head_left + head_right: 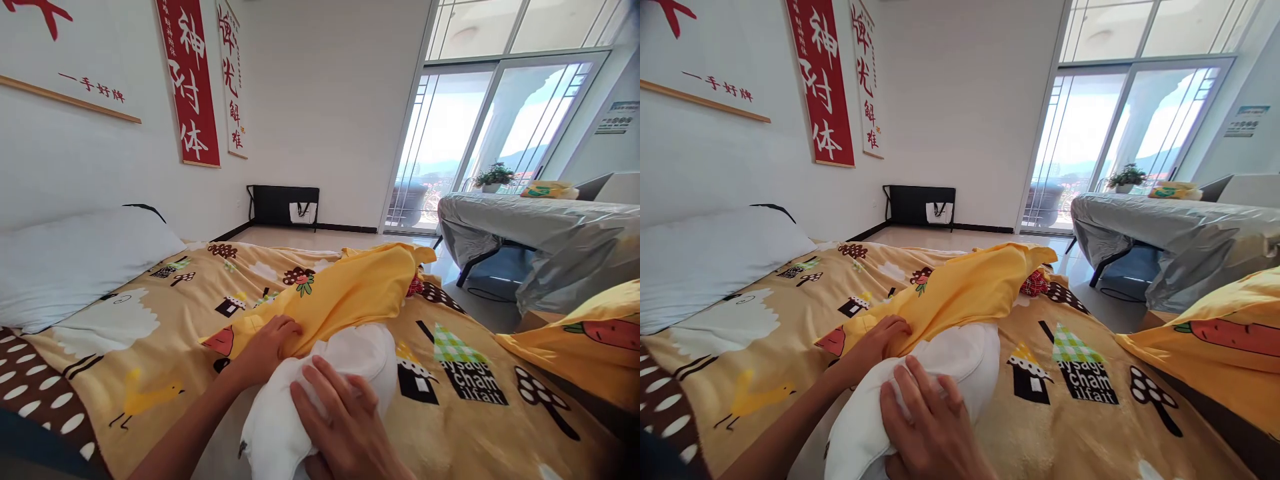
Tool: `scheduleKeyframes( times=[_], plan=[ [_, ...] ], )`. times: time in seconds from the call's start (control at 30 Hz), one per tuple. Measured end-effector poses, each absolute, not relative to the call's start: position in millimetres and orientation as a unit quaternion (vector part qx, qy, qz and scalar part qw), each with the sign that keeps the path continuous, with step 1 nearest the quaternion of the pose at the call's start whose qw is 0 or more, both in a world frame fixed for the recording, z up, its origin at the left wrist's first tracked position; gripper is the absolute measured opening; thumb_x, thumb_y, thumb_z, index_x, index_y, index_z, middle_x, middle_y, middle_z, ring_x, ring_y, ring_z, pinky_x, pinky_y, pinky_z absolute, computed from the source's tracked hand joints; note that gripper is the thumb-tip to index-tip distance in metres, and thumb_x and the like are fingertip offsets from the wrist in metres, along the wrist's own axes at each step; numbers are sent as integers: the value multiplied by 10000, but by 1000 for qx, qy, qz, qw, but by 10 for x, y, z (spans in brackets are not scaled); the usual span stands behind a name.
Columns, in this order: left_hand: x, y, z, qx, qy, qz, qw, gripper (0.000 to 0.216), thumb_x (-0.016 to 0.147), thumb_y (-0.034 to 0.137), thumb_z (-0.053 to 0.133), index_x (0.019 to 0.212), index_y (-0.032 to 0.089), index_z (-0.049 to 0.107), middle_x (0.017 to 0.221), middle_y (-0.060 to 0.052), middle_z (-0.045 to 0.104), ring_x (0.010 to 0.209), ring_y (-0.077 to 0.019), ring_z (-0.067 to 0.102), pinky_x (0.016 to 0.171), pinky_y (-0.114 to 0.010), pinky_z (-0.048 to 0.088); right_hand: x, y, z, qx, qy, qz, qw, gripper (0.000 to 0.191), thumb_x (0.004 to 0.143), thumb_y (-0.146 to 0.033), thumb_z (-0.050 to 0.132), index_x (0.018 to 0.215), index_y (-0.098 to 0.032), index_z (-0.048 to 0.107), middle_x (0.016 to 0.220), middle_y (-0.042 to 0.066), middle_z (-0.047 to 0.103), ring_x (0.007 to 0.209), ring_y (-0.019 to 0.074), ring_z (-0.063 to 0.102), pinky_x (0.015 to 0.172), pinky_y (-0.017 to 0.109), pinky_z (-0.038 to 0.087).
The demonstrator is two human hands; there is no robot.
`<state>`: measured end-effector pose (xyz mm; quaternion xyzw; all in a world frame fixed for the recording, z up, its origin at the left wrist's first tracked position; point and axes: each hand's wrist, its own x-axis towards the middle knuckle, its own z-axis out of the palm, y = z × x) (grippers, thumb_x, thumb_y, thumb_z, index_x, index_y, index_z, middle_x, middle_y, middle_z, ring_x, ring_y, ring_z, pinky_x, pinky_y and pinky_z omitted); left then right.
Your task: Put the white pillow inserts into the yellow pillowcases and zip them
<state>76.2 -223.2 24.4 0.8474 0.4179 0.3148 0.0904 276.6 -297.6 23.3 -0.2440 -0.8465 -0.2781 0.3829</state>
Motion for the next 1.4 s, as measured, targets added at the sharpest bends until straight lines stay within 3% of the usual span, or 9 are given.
scheduleKeyframes(
  times=[0.1, 0.2, 0.33, 0.5, 0.67, 0.83, 1.13, 1.23, 1.4],
  plan=[
    [856, -2223, 214, 854, 445, 269, 26, 253, 796, 232, 633, 1041, 217, 572, 1057, -50, 608, 963, -188, 576, 851, -305, 469, 2785, -2962, 150, -289, -806, -314, 410, 329, 849, -258, 421, 1108, -200, 616, 1141, 105, 649, 1170, 284, 519, 942, 409, 296],
    [1023, -2131, 133, 848, 431, 264, -159, 140, 822, 175, 586, 959, 204, 576, 929, -41, 625, 824, -183, 573, 741, -305, 439, 2750, -2866, 87, -240, -831, -245, 438, 235, 837, -160, 387, 955, -149, 589, 816, 85, 668, 822, 209, 616, 798, 366, 393],
    [1134, -1981, 63, 775, 354, 380, -359, 123, 864, 122, 476, 836, 191, 573, 727, -23, 573, 668, -158, 505, 654, -291, 365, 2644, -2698, 124, -235, -842, -189, 447, 185, 854, -150, 369, 889, -151, 551, 618, 24, 570, 549, 153, 493, 575, 305, 325],
    [881, -1986, 151, 782, 347, 432, -284, 257, 871, 139, 407, 633, 186, 491, 578, 16, 490, 539, -112, 437, 525, -238, 311, 2502, -2528, 245, -374, -844, -142, 358, 141, 853, -199, 464, 729, -187, 532, 579, 7, 587, 521, 161, 539, 536, 290, 288],
    [698, -2118, 225, 743, 422, 503, -129, 111, 741, 108, 507, 658, 182, 502, 555, 64, 481, 474, -59, 420, 490, -176, 325, 2402, -2440, 312, -517, -833, -112, 163, 126, 827, -151, 497, 809, -173, 620, 635, 59, 671, 568, 204, 630, 520, 272, 294],
    [785, -2222, 229, 695, 483, 527, -72, 88, 697, 136, 549, 652, 193, 498, 547, 79, 493, 501, -62, 478, 534, -161, 372, 2253, -2300, 405, -572, -808, -92, 106, 186, 834, -89, 468, 776, -117, 643, 702, 125, 683, 656, 184, 651, 571, 250, 374],
    [931, -2284, 96, 673, 578, 446, -119, 105, 741, 114, 455, 775, 213, 457, 632, 21, 570, 573, -157, 554, 540, -243, 372, 2210, -2280, 144, -435, -738, -337, 392, 182, 831, -126, 511, 662, -159, 572, 570, 42, 571, 549, 173, 557, 573, 298, 388],
    [905, -2224, 35, 677, 579, 427, -156, 142, 744, 83, 427, 793, 211, 464, 643, -3, 583, 586, -186, 563, 538, -263, 367, 2408, -2493, 79, -323, -731, -351, 489, 124, 832, -160, 552, 925, -138, 631, 834, 80, 654, 822, 201, 613, 786, 333, 431],
    [807, -2208, 92, 693, 563, 413, -179, 133, 802, 83, 432, 825, 202, 484, 706, -21, 605, 629, -195, 559, 558, -273, 394, 2735, -2693, -54, -423, -700, -257, 515, 620, 842, -410, 587, 1366, -132, 406, 1302, 194, 497, 1232, 338, 445, 973, 480, 334]
  ],
)
